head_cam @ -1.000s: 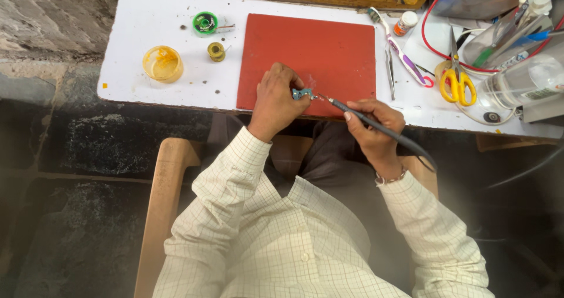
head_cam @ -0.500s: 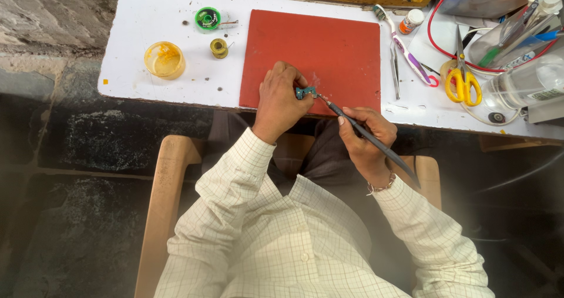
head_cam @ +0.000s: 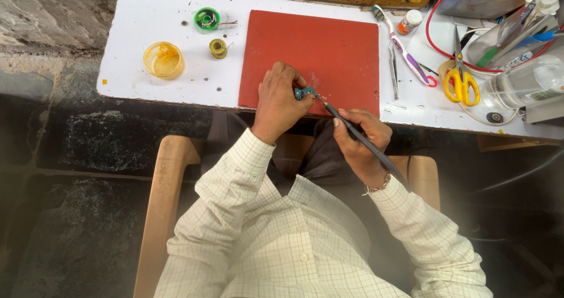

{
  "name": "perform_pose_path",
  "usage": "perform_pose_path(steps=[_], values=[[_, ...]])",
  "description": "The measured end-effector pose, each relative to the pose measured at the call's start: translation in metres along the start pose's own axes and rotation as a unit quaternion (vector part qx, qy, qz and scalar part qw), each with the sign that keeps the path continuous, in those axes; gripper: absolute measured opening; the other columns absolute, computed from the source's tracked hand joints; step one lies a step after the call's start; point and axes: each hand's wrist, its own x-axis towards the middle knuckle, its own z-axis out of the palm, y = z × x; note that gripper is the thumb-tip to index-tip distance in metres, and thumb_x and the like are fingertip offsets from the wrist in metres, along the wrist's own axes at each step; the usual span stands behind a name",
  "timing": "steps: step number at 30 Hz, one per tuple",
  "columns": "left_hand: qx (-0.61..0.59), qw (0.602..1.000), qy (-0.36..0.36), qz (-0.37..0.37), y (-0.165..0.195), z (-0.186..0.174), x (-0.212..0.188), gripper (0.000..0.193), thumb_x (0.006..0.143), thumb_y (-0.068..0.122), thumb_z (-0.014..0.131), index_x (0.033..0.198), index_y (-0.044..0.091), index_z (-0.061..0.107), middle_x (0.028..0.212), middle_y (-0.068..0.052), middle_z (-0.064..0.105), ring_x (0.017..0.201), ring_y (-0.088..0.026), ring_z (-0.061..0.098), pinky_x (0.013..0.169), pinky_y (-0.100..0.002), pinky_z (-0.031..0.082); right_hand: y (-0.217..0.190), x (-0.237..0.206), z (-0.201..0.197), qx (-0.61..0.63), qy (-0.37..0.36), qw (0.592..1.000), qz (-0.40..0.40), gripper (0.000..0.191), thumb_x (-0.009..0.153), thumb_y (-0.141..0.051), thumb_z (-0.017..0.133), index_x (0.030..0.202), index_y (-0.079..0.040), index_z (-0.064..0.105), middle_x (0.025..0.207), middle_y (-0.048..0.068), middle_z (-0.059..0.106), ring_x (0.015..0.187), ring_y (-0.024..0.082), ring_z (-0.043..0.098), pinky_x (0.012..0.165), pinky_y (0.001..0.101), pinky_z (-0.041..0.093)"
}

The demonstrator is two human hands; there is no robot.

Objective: The person solders a small circuit board on a red mat at a repair workbench. They hold the board steady with one hand while applying a soldering iron to its components, periodically reaching for solder wire from a spool and touching the iron to the solder to add material to the board's joints.

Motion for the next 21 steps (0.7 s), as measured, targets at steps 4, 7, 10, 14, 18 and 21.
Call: perform_pose_path(steps=[4, 7, 10, 14, 18, 21], values=[[-0.001, 1.000, 0.009, 0.007, -0.0001, 0.0004, -0.0007, 0.022, 0.073, 0.013, 0.081, 0.085, 0.007, 0.064, 0.098, -0.005, 0.058, 0.093, -0.025, 0.058, 0.084, -0.041, 0.046, -0.0041, -0.0011, 0.0035, -0.046, 0.010, 0.999, -0.023, 0.016, 0.089, 0.001, 0.077, 0.103, 0.005, 0.071, 0.095, 0.015, 0.073, 0.080, 0.018, 0.071, 0.071, 0.0265, 0.057], [-0.002, 1.000, 0.012, 0.010, -0.0004, 0.0005, -0.0012, 0.022, 0.072, 0.013, 0.080, 0.086, 0.007, 0.064, 0.098, -0.005, 0.058, 0.093, -0.025, 0.058, 0.084, -0.041, 0.046, -0.0045, -0.0016, 0.0066, -0.058, 0.019, 0.997, -0.055, 0.016, 0.088, 0.001, 0.077, 0.101, 0.005, 0.070, 0.095, 0.016, 0.073, 0.082, 0.021, 0.072, 0.073, 0.0281, 0.058], [-0.001, 1.000, 0.010, 0.009, -0.0006, 0.0004, -0.0003, 0.021, 0.072, 0.013, 0.081, 0.085, 0.007, 0.065, 0.098, -0.005, 0.058, 0.093, -0.025, 0.058, 0.083, -0.041, 0.046, -0.0036, -0.0015, 0.0075, -0.058, 0.015, 0.997, -0.052, 0.015, 0.087, 0.001, 0.077, 0.099, 0.005, 0.069, 0.093, 0.016, 0.073, 0.080, 0.021, 0.072, 0.070, 0.0277, 0.058], [-0.003, 1.000, 0.003, 0.005, -0.0009, 0.0009, -0.0005, 0.022, 0.073, 0.013, 0.081, 0.086, 0.007, 0.064, 0.098, -0.005, 0.058, 0.092, -0.024, 0.058, 0.084, -0.041, 0.046, -0.0028, -0.0015, 0.0075, -0.054, 0.013, 0.997, -0.056, 0.014, 0.087, 0.002, 0.077, 0.098, 0.005, 0.068, 0.092, 0.015, 0.073, 0.078, 0.021, 0.072, 0.068, 0.0274, 0.058], [0.005, 1.000, -0.006, -0.004, -0.0007, 0.0016, 0.0005, 0.021, 0.073, 0.013, 0.081, 0.085, 0.008, 0.065, 0.098, -0.004, 0.058, 0.092, -0.024, 0.058, 0.085, -0.041, 0.045, -0.0031, -0.0018, 0.0086, -0.056, 0.014, 0.996, -0.064, 0.015, 0.087, 0.003, 0.076, 0.100, 0.005, 0.068, 0.095, 0.016, 0.073, 0.081, 0.022, 0.073, 0.071, 0.0282, 0.059], [0.005, 1.000, -0.003, 0.001, -0.0007, 0.0009, 0.0008, 0.021, 0.073, 0.014, 0.081, 0.085, 0.008, 0.065, 0.099, -0.005, 0.058, 0.093, -0.024, 0.058, 0.085, -0.041, 0.045, -0.0029, -0.0016, 0.0088, -0.064, 0.015, 0.996, -0.067, 0.015, 0.087, 0.003, 0.077, 0.100, 0.005, 0.068, 0.094, 0.015, 0.073, 0.081, 0.022, 0.072, 0.071, 0.0284, 0.059]])
